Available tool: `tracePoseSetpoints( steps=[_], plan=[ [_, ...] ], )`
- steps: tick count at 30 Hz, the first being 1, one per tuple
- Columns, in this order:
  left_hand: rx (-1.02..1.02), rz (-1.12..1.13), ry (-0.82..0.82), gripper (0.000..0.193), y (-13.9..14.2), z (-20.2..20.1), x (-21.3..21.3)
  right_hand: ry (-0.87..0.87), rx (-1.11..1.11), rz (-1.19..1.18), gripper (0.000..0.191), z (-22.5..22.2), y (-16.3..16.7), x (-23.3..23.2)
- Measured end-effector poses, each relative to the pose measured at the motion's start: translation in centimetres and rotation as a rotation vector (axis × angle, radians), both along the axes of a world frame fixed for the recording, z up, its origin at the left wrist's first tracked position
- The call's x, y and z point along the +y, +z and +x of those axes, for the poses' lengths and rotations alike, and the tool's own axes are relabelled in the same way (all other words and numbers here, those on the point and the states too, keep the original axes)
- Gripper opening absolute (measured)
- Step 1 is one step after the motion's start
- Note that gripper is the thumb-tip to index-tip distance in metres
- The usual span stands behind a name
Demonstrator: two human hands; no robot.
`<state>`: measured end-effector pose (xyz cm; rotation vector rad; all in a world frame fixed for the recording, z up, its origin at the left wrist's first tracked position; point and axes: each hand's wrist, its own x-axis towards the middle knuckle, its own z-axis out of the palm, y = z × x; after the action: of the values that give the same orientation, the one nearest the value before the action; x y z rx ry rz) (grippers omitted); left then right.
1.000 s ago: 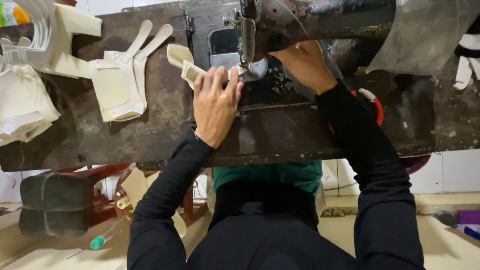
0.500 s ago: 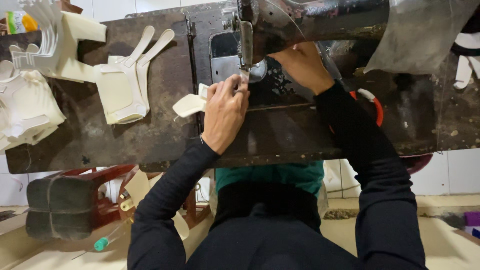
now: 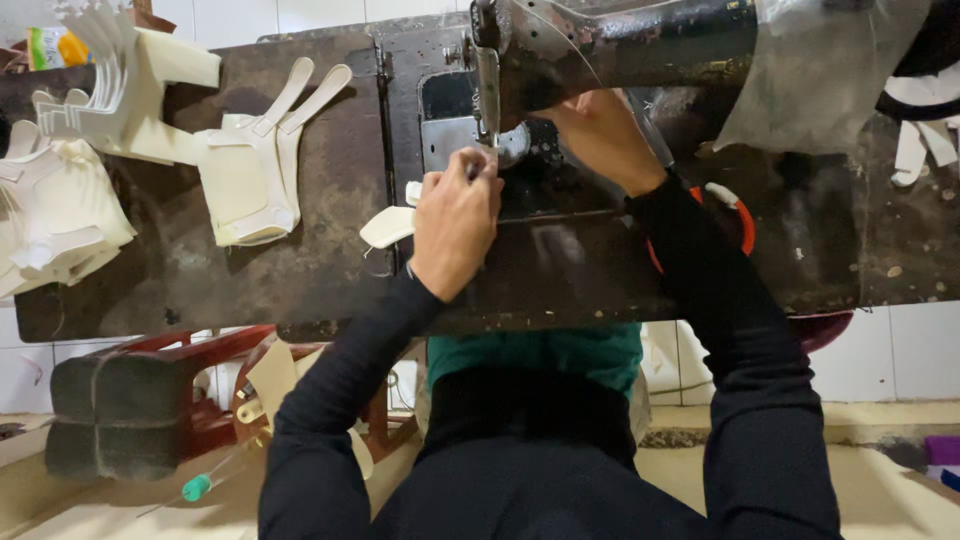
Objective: The person picks up white shoe upper pieces from the workbench, aligns and folds them, and sews them together using an industrial sewing machine. They repeatedly position each piece under the needle, guide the fabric while stitching, and use scissors to trim threads before setting finished pieces aside.
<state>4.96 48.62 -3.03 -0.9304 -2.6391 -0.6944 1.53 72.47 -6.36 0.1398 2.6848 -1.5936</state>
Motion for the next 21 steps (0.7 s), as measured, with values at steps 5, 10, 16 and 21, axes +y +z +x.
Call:
tracePoseSetpoints(
  steps=[5,10,16,21],
  plan=[
    [-0.911,0.423,-0.050,0.033,2.9,-2.5,-3.2,0.397,0.540,0.102,0.016,3.1,2.6,-1.0],
    [-0.831,0.478,-0.242,0.035,3.0,-2.1,-4.2,0.428,0.623,0.475,0.028,4.5,4.0,-2.3],
    [-0.054,0.072,-0.240,0.030,1.6,0.3,-3.4,0.441,0.648,0.585,0.027,4.2,4.3,-2.6],
    [-0.052,0.074,-0.216,0.031,1.8,0.2,-3.3,0.442,0.653,0.593,0.028,4.1,4.3,-2.6]
  ],
)
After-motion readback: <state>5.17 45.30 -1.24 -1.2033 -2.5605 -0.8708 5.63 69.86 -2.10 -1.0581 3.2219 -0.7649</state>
